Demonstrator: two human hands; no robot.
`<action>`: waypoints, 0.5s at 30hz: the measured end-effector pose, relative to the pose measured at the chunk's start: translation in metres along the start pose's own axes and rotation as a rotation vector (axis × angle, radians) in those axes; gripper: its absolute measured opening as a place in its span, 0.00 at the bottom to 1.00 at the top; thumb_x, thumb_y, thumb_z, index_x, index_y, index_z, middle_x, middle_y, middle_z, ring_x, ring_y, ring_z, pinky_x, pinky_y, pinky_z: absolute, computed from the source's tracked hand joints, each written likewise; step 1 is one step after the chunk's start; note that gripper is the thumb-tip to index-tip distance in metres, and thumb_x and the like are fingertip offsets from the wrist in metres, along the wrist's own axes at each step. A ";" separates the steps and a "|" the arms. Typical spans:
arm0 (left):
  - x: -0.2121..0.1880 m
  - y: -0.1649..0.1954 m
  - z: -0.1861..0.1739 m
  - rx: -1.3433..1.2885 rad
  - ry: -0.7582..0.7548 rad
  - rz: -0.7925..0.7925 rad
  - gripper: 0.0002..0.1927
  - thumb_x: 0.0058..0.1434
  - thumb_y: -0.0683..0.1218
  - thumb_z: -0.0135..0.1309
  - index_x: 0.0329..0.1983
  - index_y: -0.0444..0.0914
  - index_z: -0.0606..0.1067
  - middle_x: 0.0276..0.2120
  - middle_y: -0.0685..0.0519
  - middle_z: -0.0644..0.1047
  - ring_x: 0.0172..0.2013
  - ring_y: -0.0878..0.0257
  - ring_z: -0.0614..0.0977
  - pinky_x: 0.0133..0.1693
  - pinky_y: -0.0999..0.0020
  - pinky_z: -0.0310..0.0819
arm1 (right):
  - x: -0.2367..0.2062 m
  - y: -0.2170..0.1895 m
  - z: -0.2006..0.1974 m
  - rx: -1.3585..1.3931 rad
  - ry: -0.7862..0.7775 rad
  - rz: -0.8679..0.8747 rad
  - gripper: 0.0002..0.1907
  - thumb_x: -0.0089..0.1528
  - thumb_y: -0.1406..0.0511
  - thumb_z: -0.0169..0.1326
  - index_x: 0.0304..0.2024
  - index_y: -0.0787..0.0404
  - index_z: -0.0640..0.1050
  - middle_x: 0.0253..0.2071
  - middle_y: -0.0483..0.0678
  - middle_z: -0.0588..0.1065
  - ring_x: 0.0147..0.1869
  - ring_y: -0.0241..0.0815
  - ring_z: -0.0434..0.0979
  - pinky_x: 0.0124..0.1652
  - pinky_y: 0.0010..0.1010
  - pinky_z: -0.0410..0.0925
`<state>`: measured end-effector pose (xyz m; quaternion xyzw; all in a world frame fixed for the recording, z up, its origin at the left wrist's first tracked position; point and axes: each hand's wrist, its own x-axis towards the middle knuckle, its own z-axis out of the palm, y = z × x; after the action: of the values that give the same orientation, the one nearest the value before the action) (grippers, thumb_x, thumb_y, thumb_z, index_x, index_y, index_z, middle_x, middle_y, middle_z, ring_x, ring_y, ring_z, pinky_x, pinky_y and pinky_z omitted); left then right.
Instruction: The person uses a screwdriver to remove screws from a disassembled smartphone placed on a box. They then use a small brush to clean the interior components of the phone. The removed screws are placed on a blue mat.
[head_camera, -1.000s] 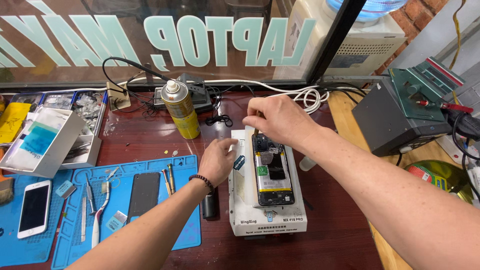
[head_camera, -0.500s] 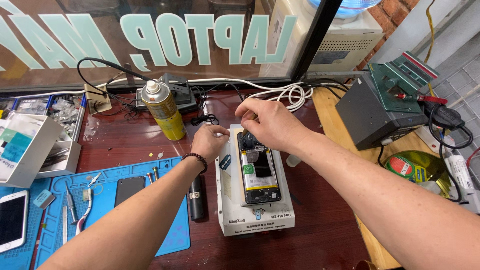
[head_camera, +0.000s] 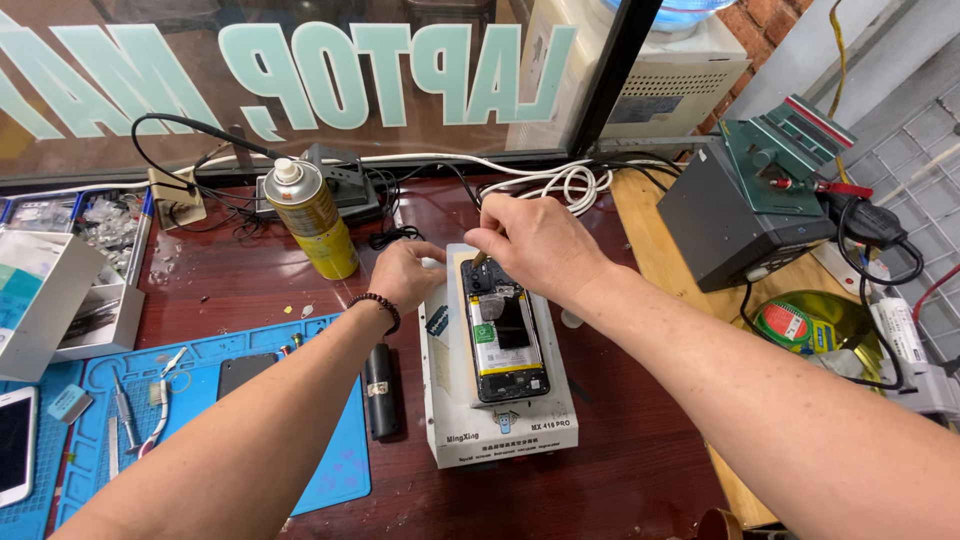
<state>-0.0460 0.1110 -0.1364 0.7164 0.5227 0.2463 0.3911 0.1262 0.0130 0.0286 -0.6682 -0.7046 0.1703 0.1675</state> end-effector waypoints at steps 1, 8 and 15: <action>0.000 0.001 -0.001 0.010 0.016 0.032 0.15 0.51 0.46 0.64 0.42 0.40 0.85 0.48 0.46 0.80 0.43 0.55 0.85 0.45 0.64 0.81 | 0.001 0.000 -0.001 0.021 0.022 -0.044 0.11 0.64 0.60 0.58 0.41 0.61 0.77 0.36 0.52 0.82 0.43 0.49 0.84 0.45 0.39 0.75; -0.024 0.014 -0.017 0.057 0.225 0.066 0.13 0.52 0.47 0.66 0.40 0.38 0.85 0.42 0.45 0.82 0.40 0.54 0.84 0.44 0.62 0.78 | 0.014 0.002 -0.007 0.040 -0.033 -0.295 0.09 0.58 0.68 0.57 0.41 0.63 0.77 0.37 0.52 0.81 0.44 0.51 0.83 0.44 0.40 0.74; -0.054 0.049 -0.007 -0.562 0.054 -0.237 0.09 0.61 0.40 0.57 0.43 0.33 0.82 0.32 0.52 0.82 0.27 0.67 0.81 0.28 0.71 0.80 | 0.022 -0.004 0.002 0.076 -0.029 -0.273 0.08 0.61 0.66 0.52 0.42 0.59 0.78 0.37 0.51 0.81 0.44 0.49 0.83 0.43 0.40 0.73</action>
<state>-0.0418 0.0552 -0.0888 0.5073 0.5245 0.3528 0.5857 0.1205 0.0351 0.0285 -0.5565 -0.7845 0.1822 0.2041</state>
